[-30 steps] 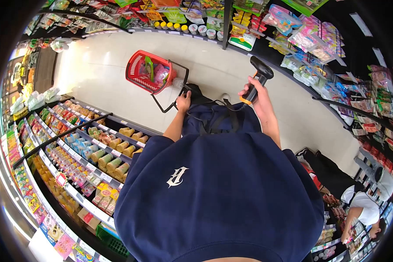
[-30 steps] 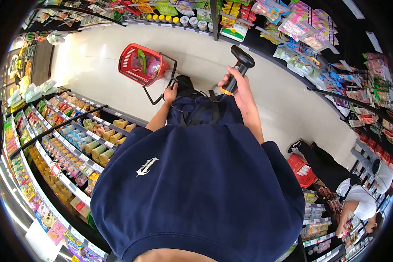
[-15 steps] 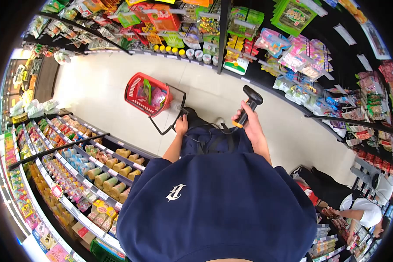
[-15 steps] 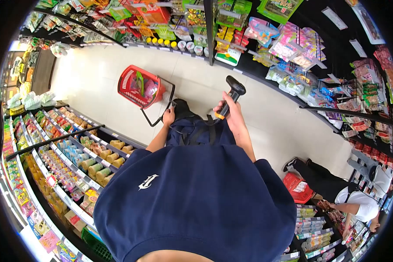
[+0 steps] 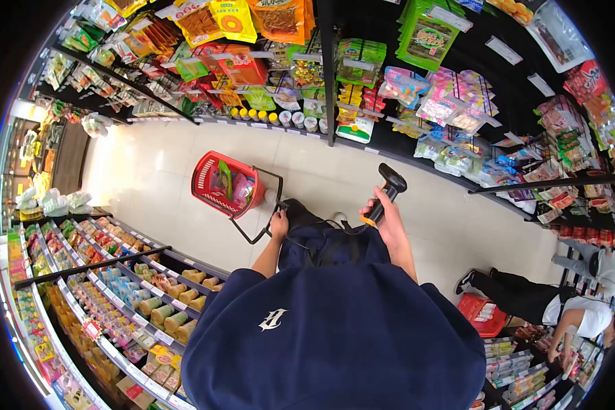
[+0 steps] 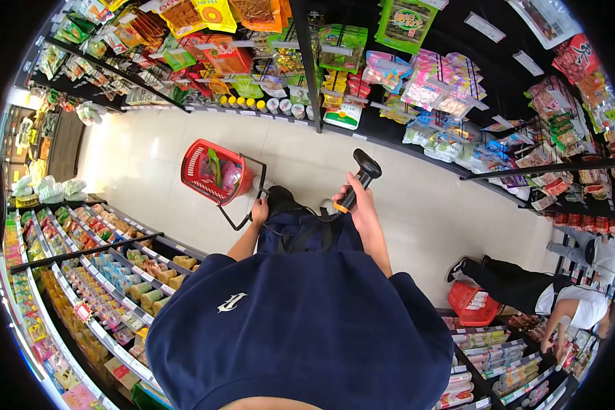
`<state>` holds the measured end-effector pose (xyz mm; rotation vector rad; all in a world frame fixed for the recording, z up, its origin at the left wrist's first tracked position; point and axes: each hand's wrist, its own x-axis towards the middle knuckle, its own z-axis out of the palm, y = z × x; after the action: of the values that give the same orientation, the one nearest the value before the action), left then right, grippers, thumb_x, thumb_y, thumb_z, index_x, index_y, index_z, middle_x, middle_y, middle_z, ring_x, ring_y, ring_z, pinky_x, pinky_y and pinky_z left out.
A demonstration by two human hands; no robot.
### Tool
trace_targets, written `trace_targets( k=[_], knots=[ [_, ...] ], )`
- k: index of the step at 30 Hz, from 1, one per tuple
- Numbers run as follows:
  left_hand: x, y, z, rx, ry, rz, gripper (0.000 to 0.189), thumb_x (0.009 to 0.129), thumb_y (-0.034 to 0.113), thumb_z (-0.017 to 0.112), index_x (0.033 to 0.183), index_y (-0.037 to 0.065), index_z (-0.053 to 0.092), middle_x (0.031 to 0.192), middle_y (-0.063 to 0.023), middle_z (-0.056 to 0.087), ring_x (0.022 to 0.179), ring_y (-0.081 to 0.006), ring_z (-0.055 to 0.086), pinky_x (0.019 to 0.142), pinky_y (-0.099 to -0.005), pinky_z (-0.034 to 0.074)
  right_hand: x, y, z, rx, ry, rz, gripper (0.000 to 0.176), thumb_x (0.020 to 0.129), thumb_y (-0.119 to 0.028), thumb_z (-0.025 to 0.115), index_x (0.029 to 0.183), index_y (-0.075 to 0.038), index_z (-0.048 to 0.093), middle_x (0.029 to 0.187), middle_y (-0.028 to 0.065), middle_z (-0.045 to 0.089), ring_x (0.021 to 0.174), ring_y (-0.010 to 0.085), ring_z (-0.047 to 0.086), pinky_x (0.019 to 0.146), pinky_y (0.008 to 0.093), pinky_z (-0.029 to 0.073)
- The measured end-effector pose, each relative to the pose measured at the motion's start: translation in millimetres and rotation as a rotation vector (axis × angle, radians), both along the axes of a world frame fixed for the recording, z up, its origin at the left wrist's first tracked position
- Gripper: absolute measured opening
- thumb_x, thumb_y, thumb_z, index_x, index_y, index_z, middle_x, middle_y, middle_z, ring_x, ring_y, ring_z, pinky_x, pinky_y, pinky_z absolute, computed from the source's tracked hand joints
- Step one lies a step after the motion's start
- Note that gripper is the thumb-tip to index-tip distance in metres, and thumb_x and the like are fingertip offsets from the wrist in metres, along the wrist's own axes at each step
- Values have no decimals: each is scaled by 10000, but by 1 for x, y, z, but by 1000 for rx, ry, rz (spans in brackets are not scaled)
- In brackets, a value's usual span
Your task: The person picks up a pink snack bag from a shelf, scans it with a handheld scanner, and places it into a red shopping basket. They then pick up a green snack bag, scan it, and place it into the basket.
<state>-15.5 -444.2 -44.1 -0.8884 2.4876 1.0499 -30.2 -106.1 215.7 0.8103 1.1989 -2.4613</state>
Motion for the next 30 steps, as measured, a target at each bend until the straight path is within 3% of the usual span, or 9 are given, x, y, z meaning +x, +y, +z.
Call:
trace_targets(
  k=[10, 16, 20, 23, 26, 30],
  knots=[
    [18, -6, -31, 43, -55, -35, 582, 940, 483, 453, 1119, -41, 634, 1118, -302, 639, 1136, -437, 583, 961, -465, 455, 14, -2, -4, -20, -14, -16, 214, 936, -279, 651, 914, -91, 551, 737, 26, 580, 648, 180, 631, 690, 387, 564],
    [29, -15, -61, 207, -122, -156, 597, 912, 485, 485, 1165, -37, 626, 1137, -297, 640, 1140, -418, 594, 967, -441, 456, 23, -2, -5, -28, 4, -77, 219, 936, -284, 653, 908, -88, 558, 742, 24, 583, 654, 179, 633, 694, 389, 565],
    [33, -15, -71, 221, -145, -152, 601, 907, 481, 533, 1189, -44, 608, 1113, -270, 664, 1103, -370, 631, 938, -417, 476, 25, 4, -6, -13, 5, -103, 228, 932, -291, 658, 925, -84, 563, 743, 25, 581, 656, 176, 630, 703, 389, 565],
    [32, -6, -35, 172, -176, -179, 578, 899, 463, 583, 1188, -37, 609, 1079, -252, 681, 1066, -356, 650, 916, -410, 488, 27, 9, -8, -9, -1, -130, 233, 929, -295, 660, 935, -83, 563, 740, 25, 578, 655, 174, 627, 707, 387, 565],
    [31, -8, -33, 199, -133, -206, 542, 892, 430, 625, 1183, -26, 615, 1049, -240, 689, 1033, -352, 662, 897, -407, 496, 27, 12, -9, -15, 4, -161, 236, 927, -297, 661, 939, -84, 561, 740, 24, 572, 651, 172, 623, 705, 385, 564],
    [37, -22, -67, 187, -137, -210, 527, 838, 402, 677, 1191, 15, 626, 1098, -254, 676, 1102, -362, 637, 934, -415, 488, 20, 11, -13, -30, 1, -157, 239, 926, -295, 661, 946, -82, 555, 754, 28, 564, 651, 171, 619, 702, 384, 562]
  ],
)
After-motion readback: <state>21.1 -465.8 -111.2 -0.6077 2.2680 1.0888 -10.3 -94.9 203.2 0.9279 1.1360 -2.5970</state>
